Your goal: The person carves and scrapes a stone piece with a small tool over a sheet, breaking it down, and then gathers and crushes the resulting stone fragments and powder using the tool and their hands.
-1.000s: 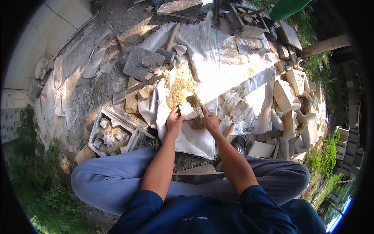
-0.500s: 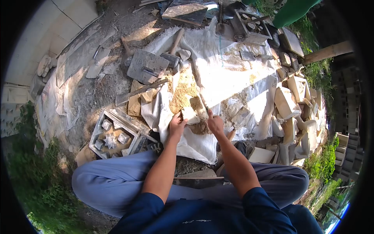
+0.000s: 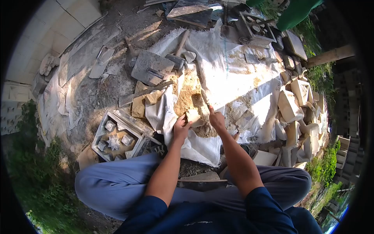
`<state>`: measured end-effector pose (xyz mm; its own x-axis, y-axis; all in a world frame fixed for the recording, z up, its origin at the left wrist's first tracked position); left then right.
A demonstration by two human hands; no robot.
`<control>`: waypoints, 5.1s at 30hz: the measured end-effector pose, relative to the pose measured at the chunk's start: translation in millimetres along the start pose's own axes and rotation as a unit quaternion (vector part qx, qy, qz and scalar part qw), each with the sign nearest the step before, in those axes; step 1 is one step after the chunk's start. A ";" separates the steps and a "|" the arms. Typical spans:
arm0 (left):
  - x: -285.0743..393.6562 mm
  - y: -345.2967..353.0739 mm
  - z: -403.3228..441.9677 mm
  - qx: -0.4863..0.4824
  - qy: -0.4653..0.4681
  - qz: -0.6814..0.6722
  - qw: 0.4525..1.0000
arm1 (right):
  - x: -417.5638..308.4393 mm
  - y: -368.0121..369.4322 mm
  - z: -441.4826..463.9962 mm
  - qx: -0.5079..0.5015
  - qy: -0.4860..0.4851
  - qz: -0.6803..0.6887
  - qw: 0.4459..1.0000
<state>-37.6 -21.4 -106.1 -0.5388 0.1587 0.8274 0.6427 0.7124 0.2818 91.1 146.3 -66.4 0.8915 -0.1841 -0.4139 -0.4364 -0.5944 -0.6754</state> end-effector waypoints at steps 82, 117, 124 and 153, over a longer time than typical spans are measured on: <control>-4.1 15.9 -7.3 0.053 0.062 0.212 0.974 | 147.8 15.7 -134.5 0.022 0.034 0.071 0.997; -21.6 -6.1 -17.0 0.056 -0.030 0.058 0.996 | 123.0 60.7 -83.5 0.048 0.127 0.211 0.968; -22.8 -5.1 -20.3 0.044 -0.038 0.073 0.996 | 88.2 2.6 -97.2 0.142 0.002 0.136 0.981; -19.7 -7.3 -22.0 0.040 -0.049 0.070 0.996 | 100.9 37.2 -34.1 0.083 0.023 0.029 0.996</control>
<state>-19.7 -44.8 -113.8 -0.4998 0.3237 0.8034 0.6719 0.7303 0.1238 169.0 78.9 -112.5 0.8668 -0.2519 -0.4305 -0.4987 -0.4444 -0.7442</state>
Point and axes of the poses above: each hand's wrist, its own z-axis towards the middle knuckle, its own y-axis out of the palm, x = y × z, the point moved 5 cm from there along z, towards the middle knuckle, and after that the axes turned 1 degree about y, right-handed, at the moved point
